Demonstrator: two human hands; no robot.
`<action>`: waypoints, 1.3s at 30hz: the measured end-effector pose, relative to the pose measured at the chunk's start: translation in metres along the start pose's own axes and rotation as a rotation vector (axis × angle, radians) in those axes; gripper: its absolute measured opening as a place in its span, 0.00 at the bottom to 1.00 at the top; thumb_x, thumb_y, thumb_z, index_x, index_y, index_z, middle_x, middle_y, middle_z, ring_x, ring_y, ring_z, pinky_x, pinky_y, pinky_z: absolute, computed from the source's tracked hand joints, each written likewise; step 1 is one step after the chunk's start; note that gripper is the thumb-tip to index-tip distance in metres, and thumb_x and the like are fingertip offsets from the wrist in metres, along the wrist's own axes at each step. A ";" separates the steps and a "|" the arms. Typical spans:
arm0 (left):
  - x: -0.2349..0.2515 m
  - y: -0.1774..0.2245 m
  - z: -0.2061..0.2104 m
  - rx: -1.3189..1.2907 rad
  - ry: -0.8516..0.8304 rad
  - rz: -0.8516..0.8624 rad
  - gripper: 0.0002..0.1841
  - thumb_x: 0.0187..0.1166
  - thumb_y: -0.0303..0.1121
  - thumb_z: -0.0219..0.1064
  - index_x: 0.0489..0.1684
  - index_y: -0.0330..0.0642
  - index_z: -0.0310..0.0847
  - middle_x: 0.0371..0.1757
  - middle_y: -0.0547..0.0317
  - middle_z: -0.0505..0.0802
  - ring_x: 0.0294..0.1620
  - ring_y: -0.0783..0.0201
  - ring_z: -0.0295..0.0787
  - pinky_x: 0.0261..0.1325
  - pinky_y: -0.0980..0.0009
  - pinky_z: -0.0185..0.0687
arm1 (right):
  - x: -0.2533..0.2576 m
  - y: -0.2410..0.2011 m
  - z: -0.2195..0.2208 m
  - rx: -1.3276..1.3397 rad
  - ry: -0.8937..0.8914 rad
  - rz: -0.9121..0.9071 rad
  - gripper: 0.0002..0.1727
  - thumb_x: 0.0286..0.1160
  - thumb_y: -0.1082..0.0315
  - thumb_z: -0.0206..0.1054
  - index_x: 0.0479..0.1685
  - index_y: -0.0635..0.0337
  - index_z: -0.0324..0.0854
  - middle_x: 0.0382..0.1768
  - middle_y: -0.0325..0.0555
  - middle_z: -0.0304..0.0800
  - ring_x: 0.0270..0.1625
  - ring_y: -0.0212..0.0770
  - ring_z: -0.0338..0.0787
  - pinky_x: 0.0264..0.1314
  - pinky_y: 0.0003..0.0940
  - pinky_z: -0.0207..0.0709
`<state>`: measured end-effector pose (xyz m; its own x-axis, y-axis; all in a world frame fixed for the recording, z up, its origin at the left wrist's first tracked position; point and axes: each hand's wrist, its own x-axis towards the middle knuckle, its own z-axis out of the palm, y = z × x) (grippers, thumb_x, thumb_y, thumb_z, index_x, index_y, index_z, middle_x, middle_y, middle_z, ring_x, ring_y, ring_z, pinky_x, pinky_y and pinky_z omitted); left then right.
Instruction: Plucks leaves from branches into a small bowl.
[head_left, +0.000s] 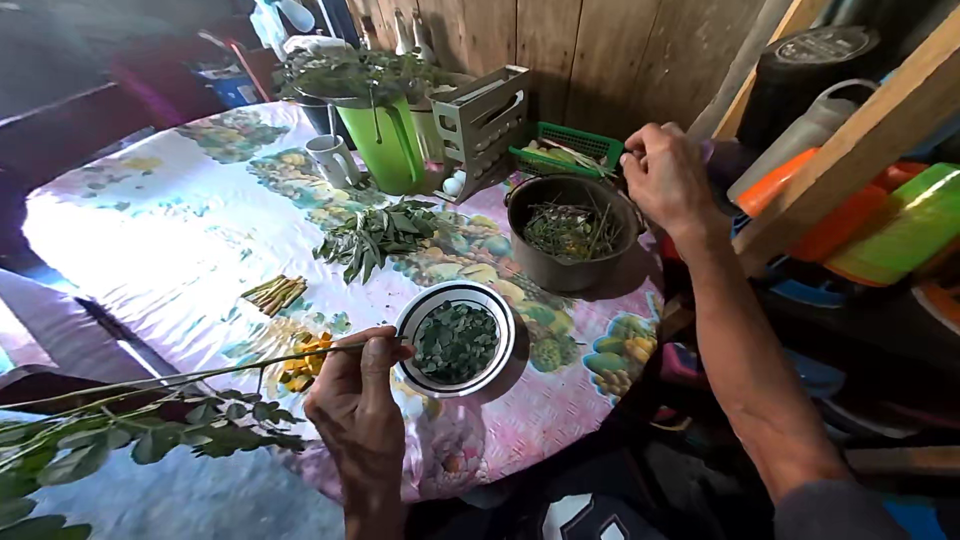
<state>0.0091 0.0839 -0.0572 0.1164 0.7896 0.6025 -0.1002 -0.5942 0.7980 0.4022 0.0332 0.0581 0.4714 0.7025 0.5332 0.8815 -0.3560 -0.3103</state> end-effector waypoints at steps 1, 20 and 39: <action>0.000 0.000 0.002 -0.003 -0.006 -0.003 0.10 0.88 0.29 0.55 0.48 0.34 0.82 0.35 0.64 0.92 0.33 0.66 0.93 0.44 0.66 0.95 | 0.001 0.000 -0.002 -0.003 -0.019 -0.058 0.16 0.82 0.65 0.62 0.60 0.64 0.84 0.56 0.64 0.86 0.55 0.61 0.89 0.60 0.60 0.81; -0.007 0.010 0.013 0.047 -0.054 -0.056 0.11 0.87 0.30 0.56 0.47 0.32 0.83 0.36 0.63 0.93 0.34 0.70 0.93 0.44 0.70 0.94 | 0.006 0.009 0.035 -0.224 -0.880 -0.312 0.12 0.84 0.69 0.62 0.44 0.64 0.92 0.43 0.58 0.92 0.53 0.59 0.89 0.62 0.63 0.76; 0.002 0.016 0.052 0.323 -0.397 -0.227 0.17 0.89 0.39 0.55 0.52 0.41 0.90 0.40 0.61 0.93 0.40 0.72 0.90 0.51 0.70 0.87 | -0.107 -0.152 0.078 0.995 -0.434 -0.355 0.15 0.80 0.63 0.68 0.60 0.58 0.85 0.47 0.39 0.94 0.49 0.30 0.92 0.57 0.33 0.87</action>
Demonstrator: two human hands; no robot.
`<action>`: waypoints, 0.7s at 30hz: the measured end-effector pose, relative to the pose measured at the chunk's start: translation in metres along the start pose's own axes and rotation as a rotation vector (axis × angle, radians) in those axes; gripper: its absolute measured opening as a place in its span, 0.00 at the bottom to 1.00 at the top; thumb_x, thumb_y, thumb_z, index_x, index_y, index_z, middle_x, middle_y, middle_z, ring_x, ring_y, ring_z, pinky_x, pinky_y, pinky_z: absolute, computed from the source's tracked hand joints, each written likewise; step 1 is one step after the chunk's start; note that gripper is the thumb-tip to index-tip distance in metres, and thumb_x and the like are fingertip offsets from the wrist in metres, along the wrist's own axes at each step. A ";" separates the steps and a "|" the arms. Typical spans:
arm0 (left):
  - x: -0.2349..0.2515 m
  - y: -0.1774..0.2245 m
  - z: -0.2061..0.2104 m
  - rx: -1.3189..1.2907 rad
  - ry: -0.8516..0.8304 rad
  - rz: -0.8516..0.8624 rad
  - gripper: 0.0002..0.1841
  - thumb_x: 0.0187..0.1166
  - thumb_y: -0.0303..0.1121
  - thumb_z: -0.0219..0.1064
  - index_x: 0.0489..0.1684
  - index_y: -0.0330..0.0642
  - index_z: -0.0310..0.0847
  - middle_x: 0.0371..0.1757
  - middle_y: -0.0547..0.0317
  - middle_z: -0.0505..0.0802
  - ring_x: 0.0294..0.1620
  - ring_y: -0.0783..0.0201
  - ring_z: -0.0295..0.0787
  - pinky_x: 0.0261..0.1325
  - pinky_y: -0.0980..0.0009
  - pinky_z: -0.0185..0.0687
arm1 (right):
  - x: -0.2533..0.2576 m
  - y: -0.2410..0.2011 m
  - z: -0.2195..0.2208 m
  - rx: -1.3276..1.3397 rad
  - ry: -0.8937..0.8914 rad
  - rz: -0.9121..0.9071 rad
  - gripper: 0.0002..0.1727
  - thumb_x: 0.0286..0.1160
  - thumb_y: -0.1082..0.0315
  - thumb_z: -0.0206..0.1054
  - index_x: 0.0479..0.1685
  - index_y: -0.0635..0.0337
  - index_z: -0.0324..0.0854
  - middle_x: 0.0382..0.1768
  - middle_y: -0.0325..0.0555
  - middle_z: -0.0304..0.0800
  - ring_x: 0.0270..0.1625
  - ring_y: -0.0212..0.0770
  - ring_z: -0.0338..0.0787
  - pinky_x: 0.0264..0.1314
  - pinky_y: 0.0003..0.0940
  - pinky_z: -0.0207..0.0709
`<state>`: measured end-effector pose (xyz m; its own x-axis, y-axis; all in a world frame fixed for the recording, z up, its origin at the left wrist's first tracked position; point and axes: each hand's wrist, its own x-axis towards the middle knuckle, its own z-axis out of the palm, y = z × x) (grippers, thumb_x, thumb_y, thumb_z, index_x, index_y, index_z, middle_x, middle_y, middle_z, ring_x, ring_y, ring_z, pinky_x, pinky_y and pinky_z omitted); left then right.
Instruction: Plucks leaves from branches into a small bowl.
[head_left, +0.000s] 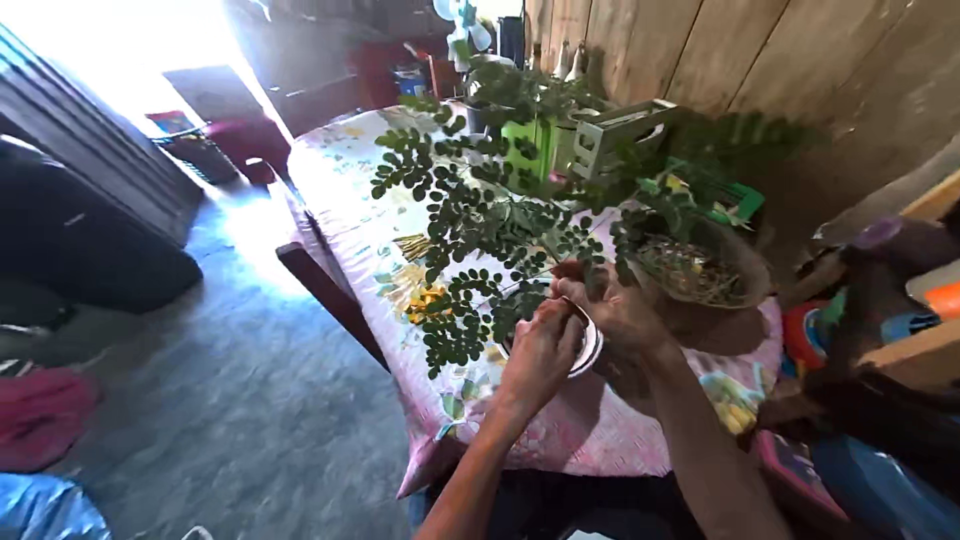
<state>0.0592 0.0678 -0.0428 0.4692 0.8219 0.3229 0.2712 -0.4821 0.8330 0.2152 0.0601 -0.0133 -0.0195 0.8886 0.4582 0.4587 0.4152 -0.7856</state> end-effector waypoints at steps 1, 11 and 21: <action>0.000 -0.002 0.000 -0.016 0.007 0.014 0.16 0.89 0.39 0.56 0.51 0.40 0.90 0.40 0.62 0.94 0.40 0.73 0.91 0.51 0.71 0.87 | 0.001 0.000 0.007 0.072 0.042 0.000 0.13 0.82 0.64 0.67 0.58 0.57 0.86 0.43 0.38 0.94 0.45 0.31 0.92 0.52 0.32 0.89; 0.021 0.000 -0.009 -0.375 0.479 0.053 0.14 0.78 0.31 0.70 0.58 0.35 0.85 0.42 0.57 0.95 0.40 0.67 0.93 0.48 0.67 0.93 | -0.004 0.008 0.022 0.618 0.275 0.113 0.14 0.80 0.75 0.64 0.62 0.61 0.81 0.39 0.42 0.89 0.29 0.29 0.84 0.33 0.23 0.83; 0.039 0.009 0.023 -0.756 0.473 -0.014 0.15 0.75 0.27 0.74 0.59 0.39 0.85 0.46 0.58 0.95 0.47 0.67 0.93 0.56 0.67 0.90 | -0.004 0.007 0.029 0.754 0.416 0.128 0.05 0.82 0.73 0.62 0.48 0.62 0.82 0.27 0.41 0.85 0.22 0.28 0.79 0.25 0.22 0.77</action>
<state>0.0991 0.0888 -0.0333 0.0287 0.9459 0.3232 -0.4307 -0.2801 0.8579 0.1929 0.0647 -0.0327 0.3855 0.8552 0.3464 -0.2786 0.4658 -0.8399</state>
